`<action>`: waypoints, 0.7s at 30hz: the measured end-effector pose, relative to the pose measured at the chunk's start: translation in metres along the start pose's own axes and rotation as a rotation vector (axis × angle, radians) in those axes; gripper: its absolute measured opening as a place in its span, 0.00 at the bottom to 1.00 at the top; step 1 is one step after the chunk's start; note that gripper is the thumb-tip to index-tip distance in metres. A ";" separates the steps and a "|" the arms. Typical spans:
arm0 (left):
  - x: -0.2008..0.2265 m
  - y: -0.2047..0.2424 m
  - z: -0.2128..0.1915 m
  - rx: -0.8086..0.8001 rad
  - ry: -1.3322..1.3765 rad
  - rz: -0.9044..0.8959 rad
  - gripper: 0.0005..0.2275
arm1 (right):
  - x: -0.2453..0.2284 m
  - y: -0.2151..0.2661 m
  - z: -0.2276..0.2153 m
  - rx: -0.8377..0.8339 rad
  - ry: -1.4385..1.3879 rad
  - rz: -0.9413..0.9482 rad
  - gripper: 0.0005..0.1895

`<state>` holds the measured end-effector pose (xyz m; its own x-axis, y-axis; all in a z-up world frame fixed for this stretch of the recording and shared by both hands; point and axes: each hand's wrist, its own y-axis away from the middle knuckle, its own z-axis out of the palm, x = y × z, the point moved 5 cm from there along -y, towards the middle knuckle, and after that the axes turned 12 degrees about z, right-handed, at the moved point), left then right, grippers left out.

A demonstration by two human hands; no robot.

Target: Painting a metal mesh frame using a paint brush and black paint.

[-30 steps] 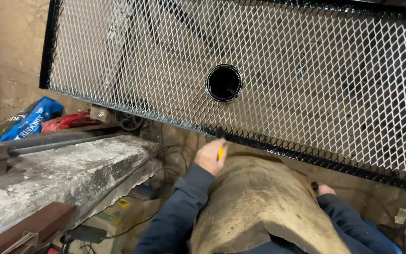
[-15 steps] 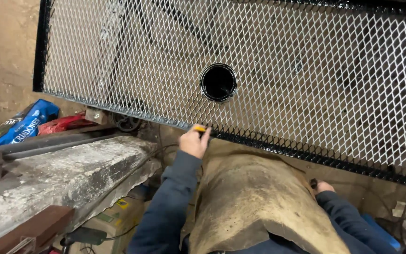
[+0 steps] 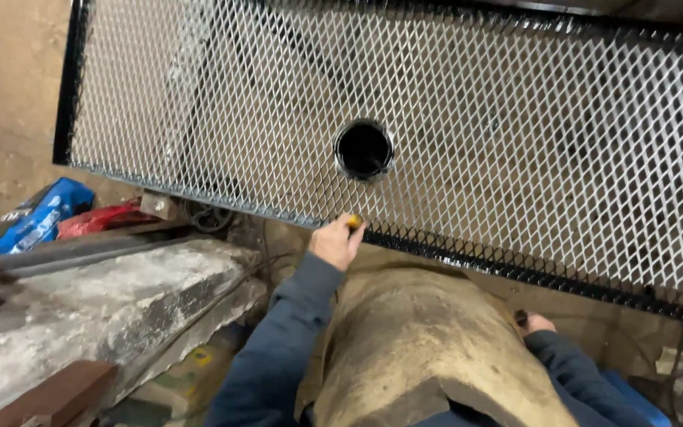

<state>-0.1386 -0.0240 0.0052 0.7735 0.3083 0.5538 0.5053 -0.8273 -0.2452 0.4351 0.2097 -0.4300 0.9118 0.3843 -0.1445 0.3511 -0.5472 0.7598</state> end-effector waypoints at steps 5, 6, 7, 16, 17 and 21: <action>0.051 -0.036 -0.087 0.205 0.248 -0.016 0.05 | -0.001 0.004 0.002 -0.021 -0.014 0.057 0.18; 0.062 -0.044 -0.110 0.301 0.292 -0.006 0.04 | -0.001 0.005 0.003 -0.017 -0.043 0.039 0.17; 0.063 -0.051 -0.117 0.298 0.292 -0.005 0.04 | 0.000 0.010 0.008 -0.018 -0.046 0.041 0.17; 0.036 -0.122 -0.116 0.181 0.080 0.222 0.08 | -0.012 0.031 0.036 -0.009 -0.242 0.013 0.19; 0.033 -0.127 -0.112 0.145 0.058 0.224 0.08 | -0.013 0.035 0.040 -0.004 -0.227 0.035 0.19; 0.021 -0.136 -0.101 0.050 -0.010 0.213 0.08 | -0.017 0.059 0.059 0.046 -0.086 0.120 0.20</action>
<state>-0.2292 0.0474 0.1306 0.8687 0.1338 0.4770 0.3480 -0.8501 -0.3953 0.4526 0.1270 -0.4202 0.9621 0.2501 -0.1090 0.2455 -0.6195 0.7456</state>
